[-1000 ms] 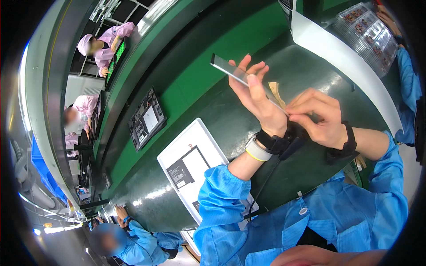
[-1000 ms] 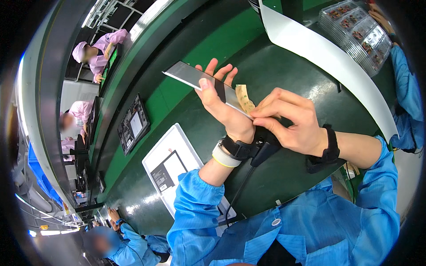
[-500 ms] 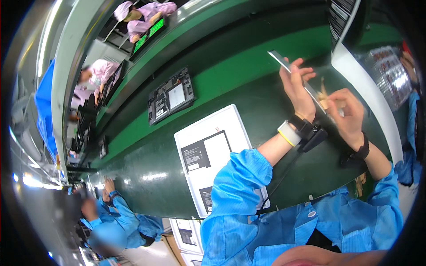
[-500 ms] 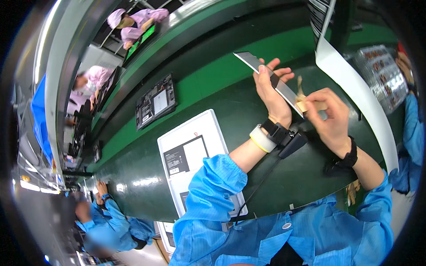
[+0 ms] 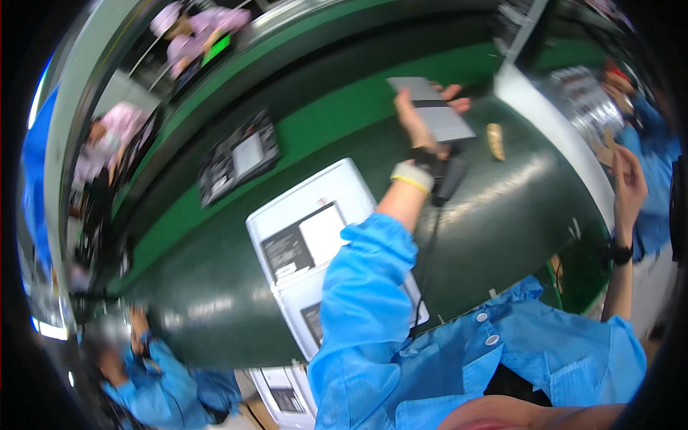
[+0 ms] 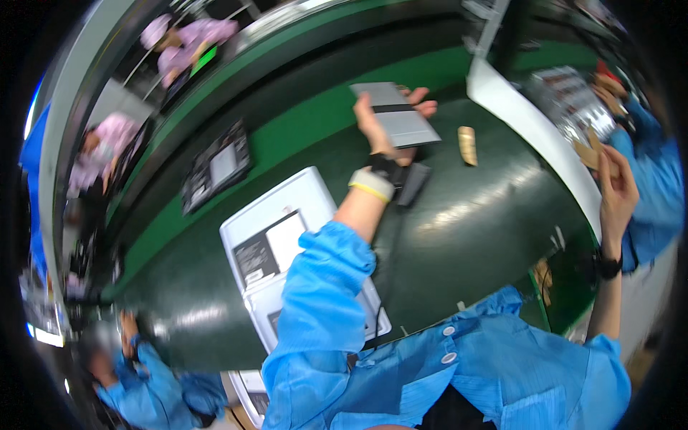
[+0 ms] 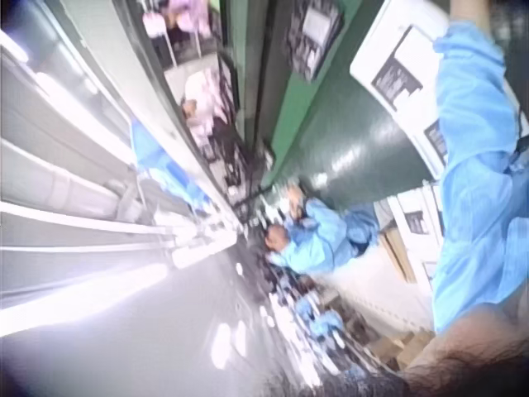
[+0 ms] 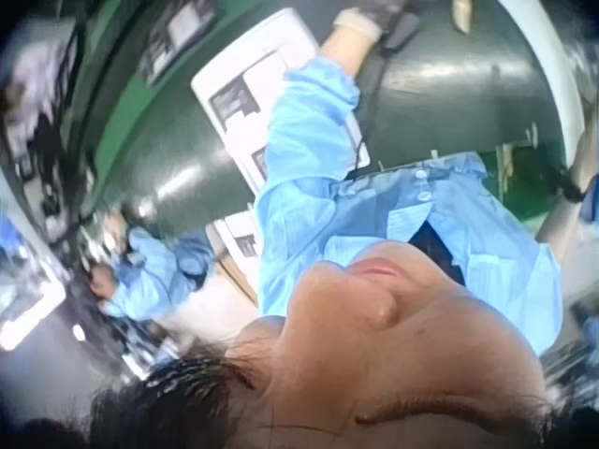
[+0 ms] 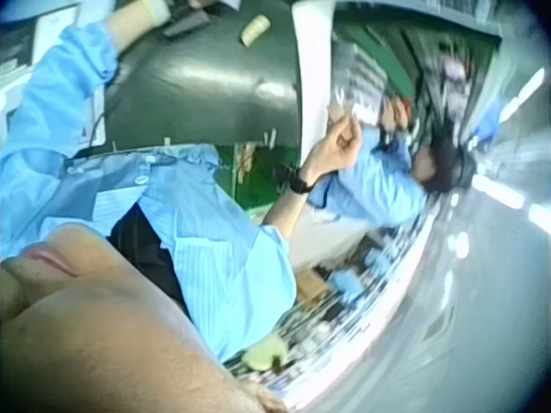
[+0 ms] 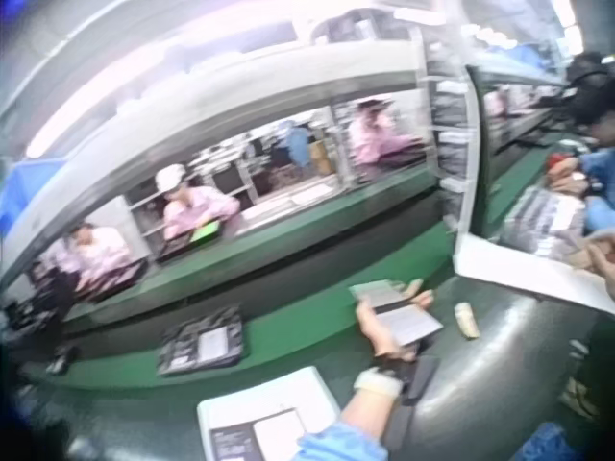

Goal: The recorder is assembling laptop battery packs, including applying adhesive tape and installing them into laptop chassis.

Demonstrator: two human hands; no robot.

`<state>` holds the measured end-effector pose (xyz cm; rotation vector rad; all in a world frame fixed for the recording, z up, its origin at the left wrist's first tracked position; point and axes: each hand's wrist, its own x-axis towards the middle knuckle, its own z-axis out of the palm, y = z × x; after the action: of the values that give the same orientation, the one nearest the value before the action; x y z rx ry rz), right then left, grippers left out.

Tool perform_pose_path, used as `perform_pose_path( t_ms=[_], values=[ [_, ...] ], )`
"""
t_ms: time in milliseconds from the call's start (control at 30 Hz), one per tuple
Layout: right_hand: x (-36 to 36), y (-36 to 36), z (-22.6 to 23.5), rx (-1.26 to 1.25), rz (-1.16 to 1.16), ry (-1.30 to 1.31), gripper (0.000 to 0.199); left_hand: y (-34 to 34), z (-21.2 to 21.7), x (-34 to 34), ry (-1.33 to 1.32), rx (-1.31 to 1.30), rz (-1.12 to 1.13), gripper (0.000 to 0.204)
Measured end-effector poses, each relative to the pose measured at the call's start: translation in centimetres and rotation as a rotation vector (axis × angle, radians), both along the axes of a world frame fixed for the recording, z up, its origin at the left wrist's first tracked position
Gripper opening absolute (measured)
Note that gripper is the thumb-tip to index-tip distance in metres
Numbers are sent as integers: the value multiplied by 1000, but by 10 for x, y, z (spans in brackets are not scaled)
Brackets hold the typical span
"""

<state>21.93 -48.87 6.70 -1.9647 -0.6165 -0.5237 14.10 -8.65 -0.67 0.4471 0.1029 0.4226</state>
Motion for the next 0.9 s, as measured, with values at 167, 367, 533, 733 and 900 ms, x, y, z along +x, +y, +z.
perform_pose_path(
  t_ms=[167,367,533,733,900],
  values=[
    [-34,-38,31,-168,-155,65,20,8,-8,1,-17,97,-40,78],
    [-61,-110,11,-311,-237,168,13,9,-17,7,-85,156,-144,85],
    [-83,-140,-14,-543,-47,261,10,17,-16,5,-88,187,-177,86],
    [-91,-159,-55,-892,83,225,18,9,-9,6,-30,204,-132,86],
    [-82,-83,-2,-856,149,298,20,14,-12,5,-63,170,-166,81]
  ],
)
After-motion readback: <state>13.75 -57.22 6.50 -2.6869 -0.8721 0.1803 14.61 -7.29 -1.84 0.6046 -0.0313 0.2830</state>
